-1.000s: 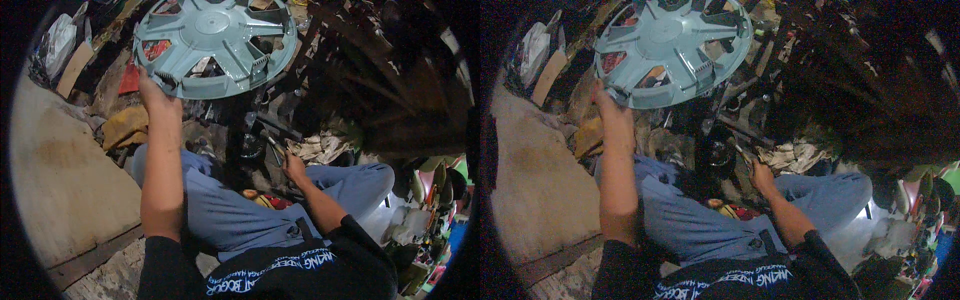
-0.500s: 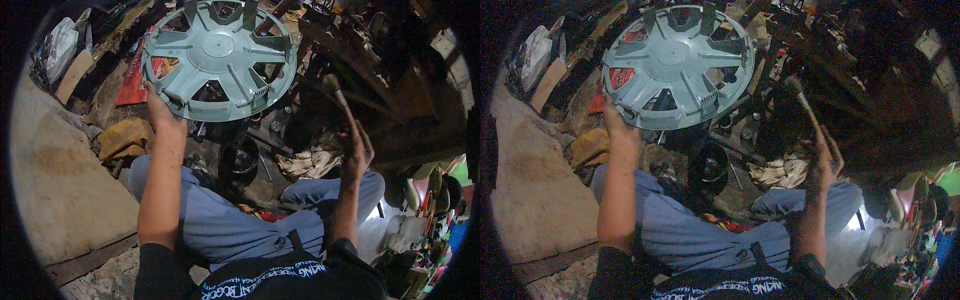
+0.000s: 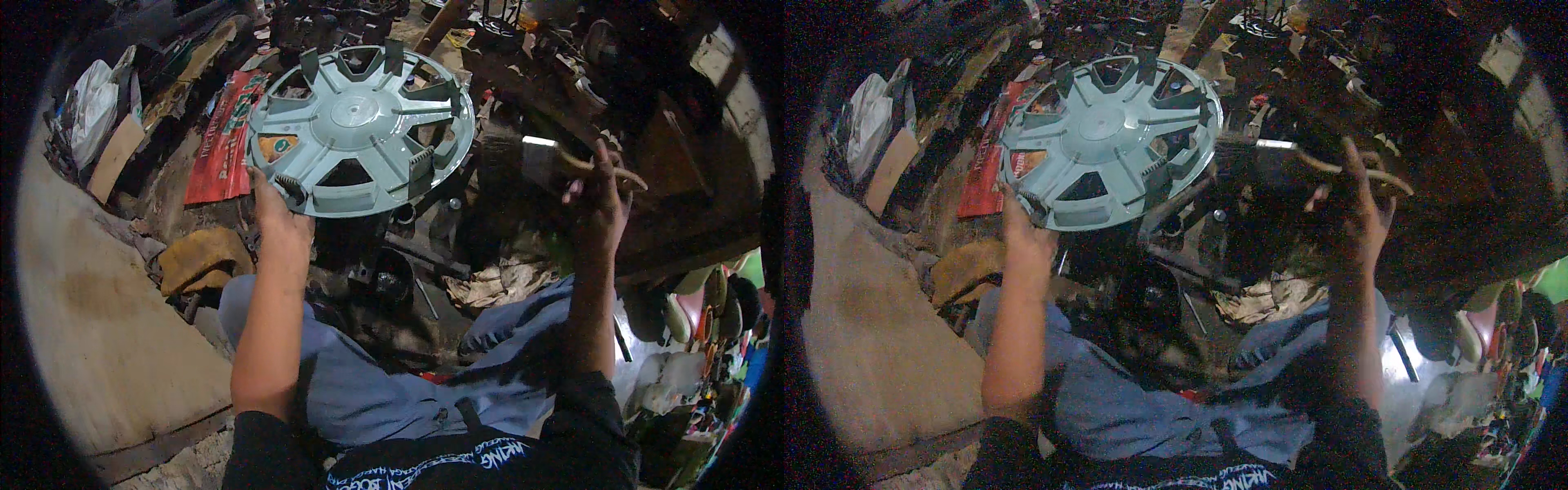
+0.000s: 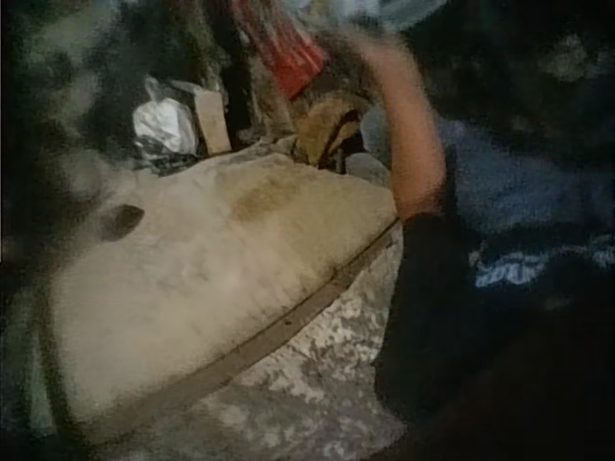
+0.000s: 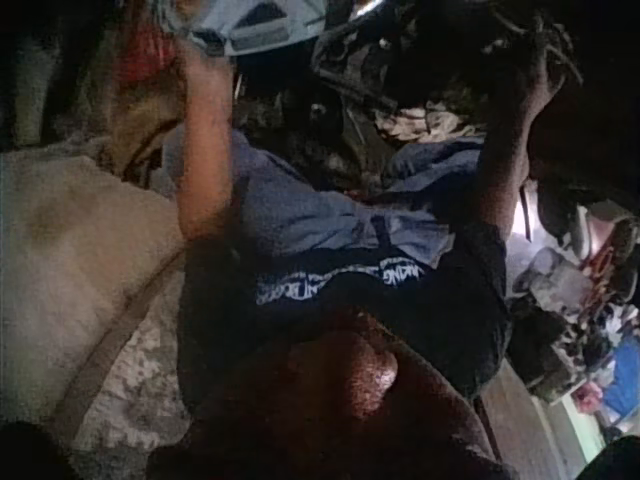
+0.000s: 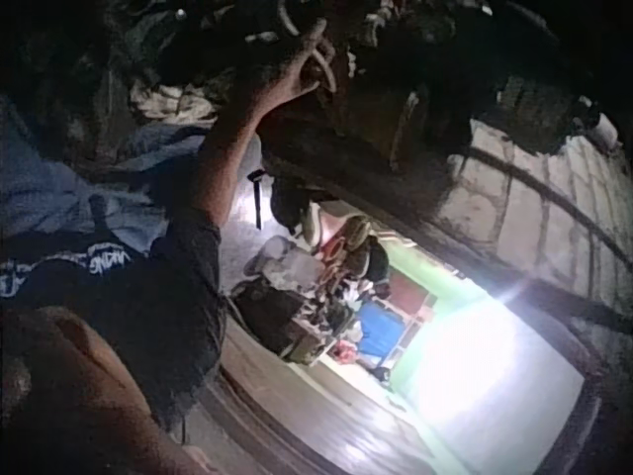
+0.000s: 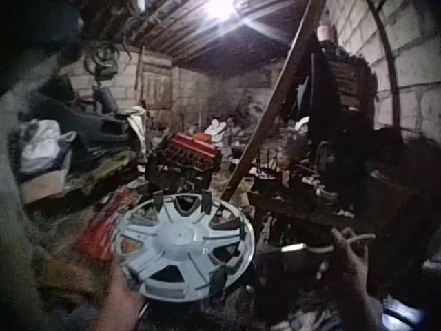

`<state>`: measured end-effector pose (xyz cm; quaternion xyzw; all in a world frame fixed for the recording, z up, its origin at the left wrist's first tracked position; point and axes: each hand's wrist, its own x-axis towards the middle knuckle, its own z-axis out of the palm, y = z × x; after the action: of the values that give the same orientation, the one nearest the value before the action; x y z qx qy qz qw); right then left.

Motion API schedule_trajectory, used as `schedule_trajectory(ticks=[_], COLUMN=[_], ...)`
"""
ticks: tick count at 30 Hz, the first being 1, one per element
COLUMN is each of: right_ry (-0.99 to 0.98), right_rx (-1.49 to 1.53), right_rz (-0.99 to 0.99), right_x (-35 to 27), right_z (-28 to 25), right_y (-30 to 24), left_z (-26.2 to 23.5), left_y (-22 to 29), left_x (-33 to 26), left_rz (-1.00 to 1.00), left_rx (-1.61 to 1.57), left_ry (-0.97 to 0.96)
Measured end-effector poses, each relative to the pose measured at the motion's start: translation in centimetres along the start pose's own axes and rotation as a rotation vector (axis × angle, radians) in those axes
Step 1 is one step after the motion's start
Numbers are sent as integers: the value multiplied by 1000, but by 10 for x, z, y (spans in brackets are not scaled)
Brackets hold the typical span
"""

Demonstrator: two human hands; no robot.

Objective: The person sits on the floor and paints a light green car wheel with a brush, applying a coat of paint to the spokes and rim. After painting, the person wipes the wheel with a cloth to remove excess paint or smooth the surface.

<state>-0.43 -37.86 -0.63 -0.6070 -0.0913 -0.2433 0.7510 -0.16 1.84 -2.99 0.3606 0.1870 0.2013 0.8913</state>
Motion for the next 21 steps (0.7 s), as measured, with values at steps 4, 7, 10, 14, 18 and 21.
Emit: schedule_trajectory(ticks=[4, 7, 10, 14, 18, 21], right_ry=[45, -147, -394, -361, -440, -651], right_rx=[87, -38, -417, -486, -410, -362], right_rz=[149, -47, -408, -417, -263, -250], right_x=[-21, -35, -20, 13, 25, 16], right_z=[32, 48, 55, 56, 54, 54], right_y=[-4, -8, 1, 25, 37, 31], left_z=[10, 7, 7, 29, 34, 35], left_y=[1, 6, -2, -13, -7, -9], left_x=[-4, 2, 26, 23, 22, 22], left_rz=[-52, -43, -45, -2, 125, 196], left_rx=[-17, -14, 14, 82, 95, 95], left_ry=[-6, -43, -34, 113, 126, 132])
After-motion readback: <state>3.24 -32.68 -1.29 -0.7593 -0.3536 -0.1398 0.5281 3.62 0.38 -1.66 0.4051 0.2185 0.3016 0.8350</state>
